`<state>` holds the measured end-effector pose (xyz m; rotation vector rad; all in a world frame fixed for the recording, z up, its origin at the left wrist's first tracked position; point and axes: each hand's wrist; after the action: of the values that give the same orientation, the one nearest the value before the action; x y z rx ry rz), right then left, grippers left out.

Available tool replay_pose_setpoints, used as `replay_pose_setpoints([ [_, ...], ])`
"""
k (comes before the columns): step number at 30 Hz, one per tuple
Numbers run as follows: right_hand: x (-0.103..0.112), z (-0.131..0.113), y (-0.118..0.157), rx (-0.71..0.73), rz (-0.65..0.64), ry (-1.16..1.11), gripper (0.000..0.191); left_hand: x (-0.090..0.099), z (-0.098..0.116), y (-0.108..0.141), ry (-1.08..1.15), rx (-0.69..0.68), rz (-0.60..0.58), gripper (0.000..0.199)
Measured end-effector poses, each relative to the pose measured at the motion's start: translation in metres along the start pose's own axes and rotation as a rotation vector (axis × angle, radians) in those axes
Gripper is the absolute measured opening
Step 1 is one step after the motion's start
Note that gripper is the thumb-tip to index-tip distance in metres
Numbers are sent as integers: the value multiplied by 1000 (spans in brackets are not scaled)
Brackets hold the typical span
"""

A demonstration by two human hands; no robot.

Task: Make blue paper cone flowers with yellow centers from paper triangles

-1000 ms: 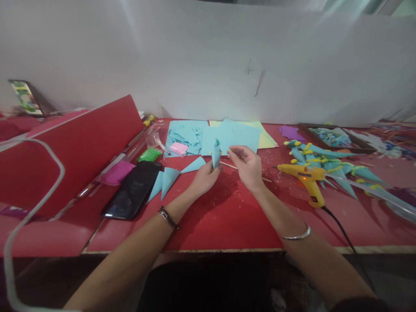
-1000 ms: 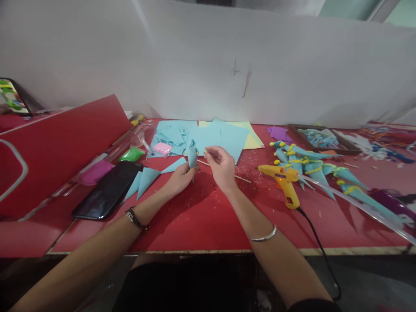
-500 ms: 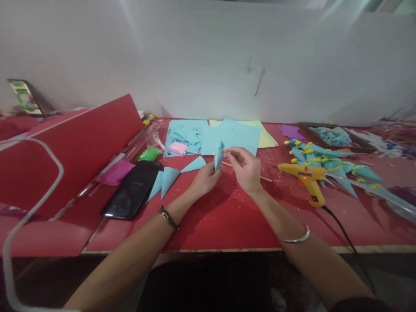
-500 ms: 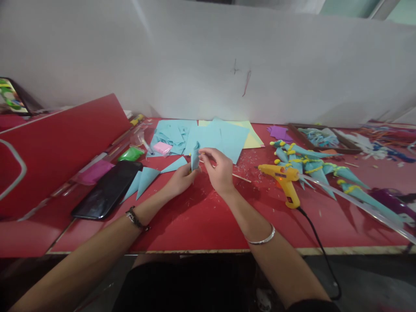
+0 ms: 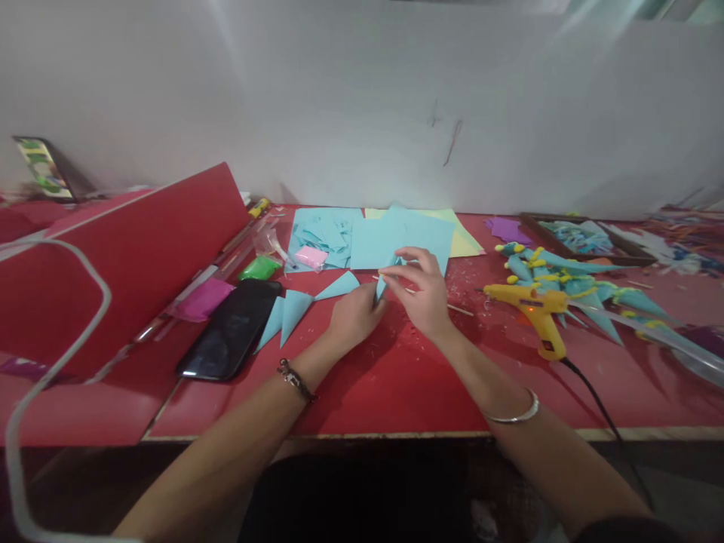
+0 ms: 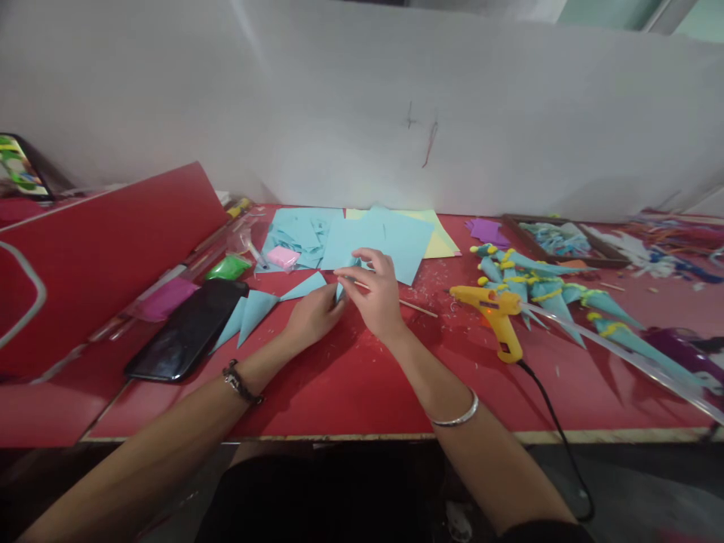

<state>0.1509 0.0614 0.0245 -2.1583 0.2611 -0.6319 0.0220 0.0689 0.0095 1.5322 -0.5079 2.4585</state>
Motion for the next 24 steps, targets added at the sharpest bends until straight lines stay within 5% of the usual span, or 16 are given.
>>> replay_pose_setpoints([
  [14, -1, 5, 0, -98, 15, 0, 9, 4, 3, 3, -90, -46, 14, 19],
  [24, -7, 15, 2, -311, -24, -347, 22, 5, 4, 3, -96, -31, 17, 18],
])
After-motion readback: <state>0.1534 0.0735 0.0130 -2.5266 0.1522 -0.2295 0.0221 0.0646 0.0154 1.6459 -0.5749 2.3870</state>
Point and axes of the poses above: each hand's wrist, its own y-axis away from the middle knuckle, its own x-axis out of the back of the hand, z = x × y, and after that the axes turned 5 degrees about -y, right-handed
